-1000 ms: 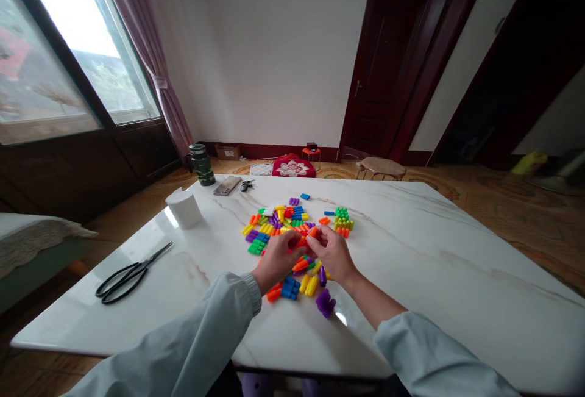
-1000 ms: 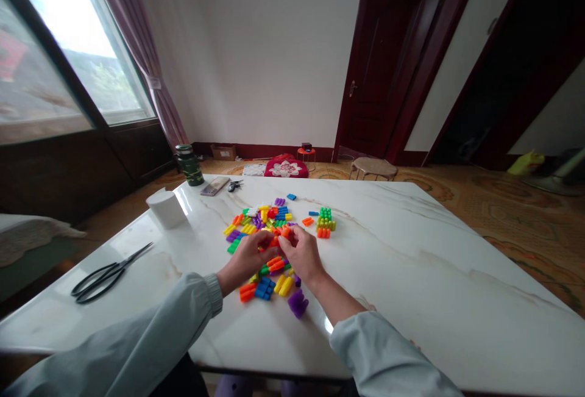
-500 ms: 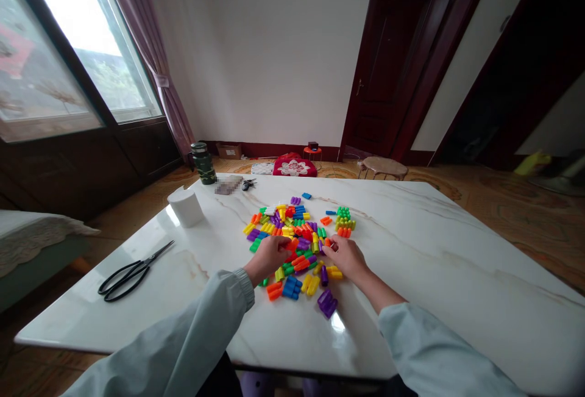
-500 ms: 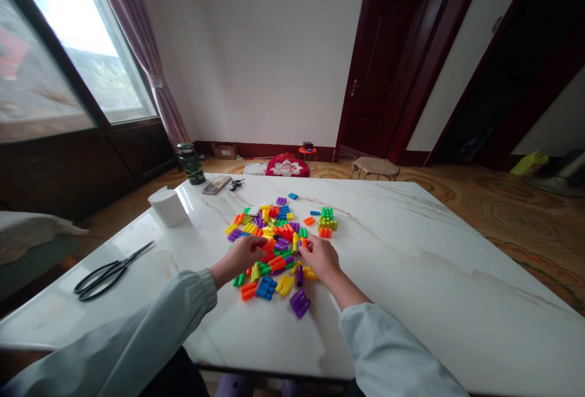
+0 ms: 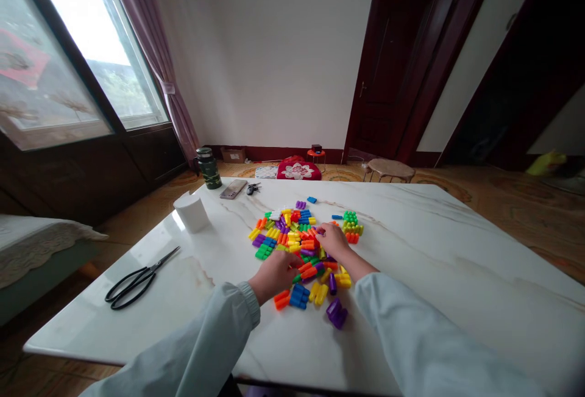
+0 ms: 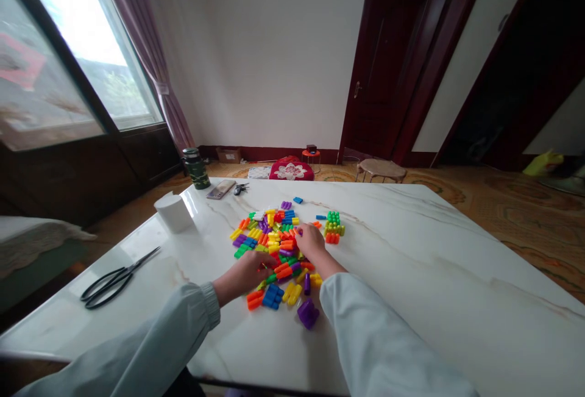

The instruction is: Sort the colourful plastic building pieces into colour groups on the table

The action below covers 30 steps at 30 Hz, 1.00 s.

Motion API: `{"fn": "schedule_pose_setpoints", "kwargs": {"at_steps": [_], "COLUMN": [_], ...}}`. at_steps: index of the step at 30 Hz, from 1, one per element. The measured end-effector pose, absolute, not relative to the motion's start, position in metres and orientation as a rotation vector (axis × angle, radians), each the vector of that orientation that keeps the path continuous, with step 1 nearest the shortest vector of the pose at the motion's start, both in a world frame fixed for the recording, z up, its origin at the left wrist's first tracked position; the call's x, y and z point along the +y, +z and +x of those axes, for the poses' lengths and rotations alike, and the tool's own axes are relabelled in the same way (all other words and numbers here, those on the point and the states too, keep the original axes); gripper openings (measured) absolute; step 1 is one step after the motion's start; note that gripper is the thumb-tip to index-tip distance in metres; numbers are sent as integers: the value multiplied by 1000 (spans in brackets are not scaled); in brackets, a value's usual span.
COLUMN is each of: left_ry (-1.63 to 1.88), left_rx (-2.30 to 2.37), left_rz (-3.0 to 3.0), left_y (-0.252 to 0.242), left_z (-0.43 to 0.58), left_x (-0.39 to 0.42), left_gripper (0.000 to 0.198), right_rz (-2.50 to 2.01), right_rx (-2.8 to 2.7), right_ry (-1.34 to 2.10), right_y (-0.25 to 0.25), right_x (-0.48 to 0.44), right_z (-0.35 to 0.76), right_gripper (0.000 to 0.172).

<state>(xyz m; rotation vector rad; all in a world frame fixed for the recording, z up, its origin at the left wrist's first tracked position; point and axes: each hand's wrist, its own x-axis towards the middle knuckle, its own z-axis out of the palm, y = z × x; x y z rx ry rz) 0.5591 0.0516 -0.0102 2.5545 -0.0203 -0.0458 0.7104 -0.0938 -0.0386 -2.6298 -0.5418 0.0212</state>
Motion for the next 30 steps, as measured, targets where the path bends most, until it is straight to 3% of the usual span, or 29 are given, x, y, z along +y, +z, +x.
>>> {"fn": "schedule_pose_setpoints", "kwargs": {"at_steps": [8, 15, 23, 30], "left_ry": [-175, -179, -181, -63], "left_rx": [-144, -149, -106, -14], "left_rz": [2653, 2653, 2708, 2713], "left_y": [-3, -7, -3, -4], "left_z": [552, 554, 554, 558], "left_x": [39, 42, 38, 35], "left_gripper": [33, 34, 27, 16], "right_rz": [-2767, -2681, -2405, -1919], "right_rx": [-332, -364, -343, -340], "right_ry": [205, 151, 169, 274], "right_y": [-30, -34, -32, -36], "right_x": [-56, -48, -74, -110], "right_z": [735, 732, 726, 694], "right_gripper": [30, 30, 7, 28]}}
